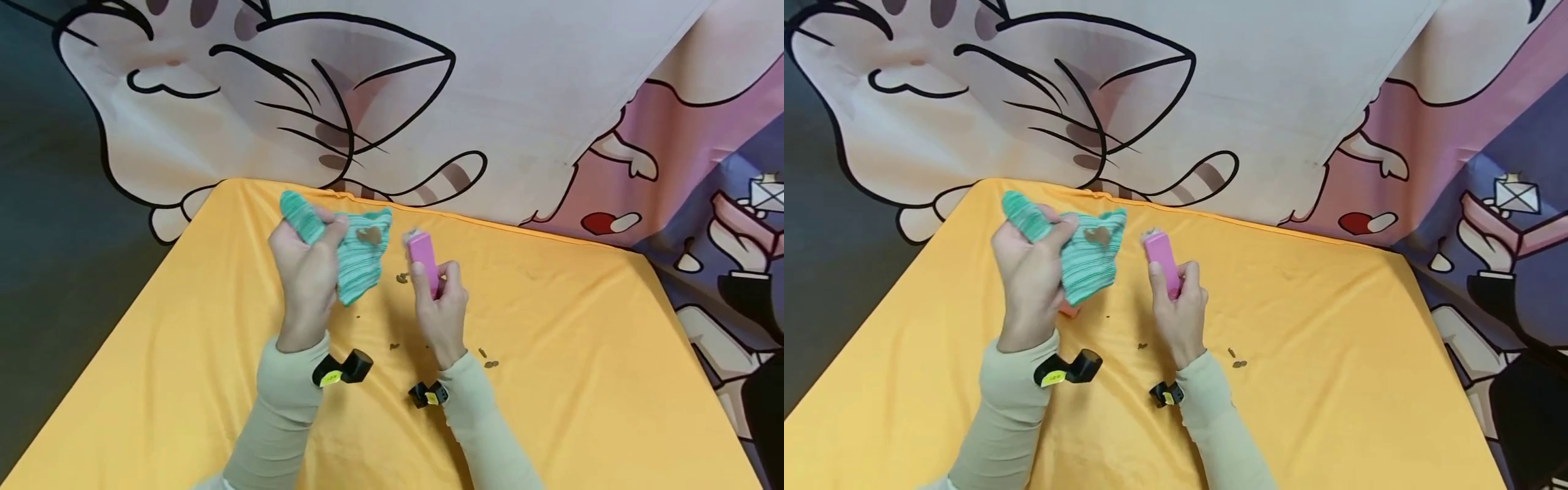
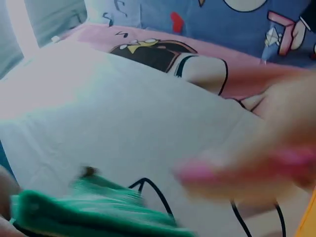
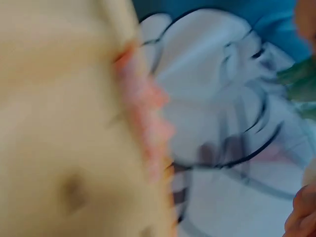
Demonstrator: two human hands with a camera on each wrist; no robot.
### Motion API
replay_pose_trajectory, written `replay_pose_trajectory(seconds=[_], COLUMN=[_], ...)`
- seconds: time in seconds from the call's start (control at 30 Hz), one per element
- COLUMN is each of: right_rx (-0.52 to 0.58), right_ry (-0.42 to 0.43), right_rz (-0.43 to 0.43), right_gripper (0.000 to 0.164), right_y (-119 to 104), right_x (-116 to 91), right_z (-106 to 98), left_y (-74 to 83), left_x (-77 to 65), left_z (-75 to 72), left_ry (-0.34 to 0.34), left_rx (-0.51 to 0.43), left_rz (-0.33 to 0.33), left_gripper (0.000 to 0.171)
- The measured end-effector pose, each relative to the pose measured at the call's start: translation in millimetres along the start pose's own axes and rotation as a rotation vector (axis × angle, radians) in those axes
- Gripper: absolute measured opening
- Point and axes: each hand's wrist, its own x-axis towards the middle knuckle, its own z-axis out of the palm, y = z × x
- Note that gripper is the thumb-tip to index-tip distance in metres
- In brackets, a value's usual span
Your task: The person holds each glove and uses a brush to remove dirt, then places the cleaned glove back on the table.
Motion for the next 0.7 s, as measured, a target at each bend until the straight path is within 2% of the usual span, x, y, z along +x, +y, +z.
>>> replay_pose_trajectory(seconds=[0.07, 0.17, 0.23, 0.33, 0.4, 0.47, 0.53, 0.57, 0.7], right_rx=[0.079, 0.196, 0.260, 0.288, 0.244, 0.182, 0.118, 0.098, 0.040], right_ry=[0.034, 0.098, 0.109, 0.101, 0.108, 0.113, 0.105, 0.091, 0.017], right_rz=[-0.009, -0.056, -0.085, -0.123, -0.154, -0.186, -0.213, -0.224, -0.252], right_gripper=[0.024, 0.024, 0.024, 0.028, 0.033, 0.037, 0.039, 0.038, 0.037], right_y=[-10, -25, -35, -46, -50, -53, -54, -53, -46], right_x=[1, 1, 1, 2, 2, 3, 3, 3, 0], right_z=[-5, -14, -19, -23, -24, -24, -23, -22, -15], left_y=[5.4, 7.4, 2.8, -8.0, -15.0, -18.9, -19.5, -19.0, -17.2], left_x=[-4.4, -13.1, -17.9, -22.3, -23.7, -24.4, -24.9, -24.7, -21.5], left_z=[3.8, 12.6, 16.7, 21.7, 24.2, 25.2, 24.4, 23.7, 18.0], left_ry=[-0.052, -0.155, -0.229, -0.366, -0.443, -0.487, -0.484, -0.458, -0.324], left_rx=[0.069, 0.136, 0.148, 0.153, 0.161, 0.168, 0.158, 0.147, 0.055], left_rz=[0.040, 0.044, 0.043, -0.016, -0.084, -0.160, -0.218, -0.232, -0.214], left_gripper=[0.009, 0.005, 0.008, 0.018, 0.025, 0.028, 0.026, 0.025, 0.026])
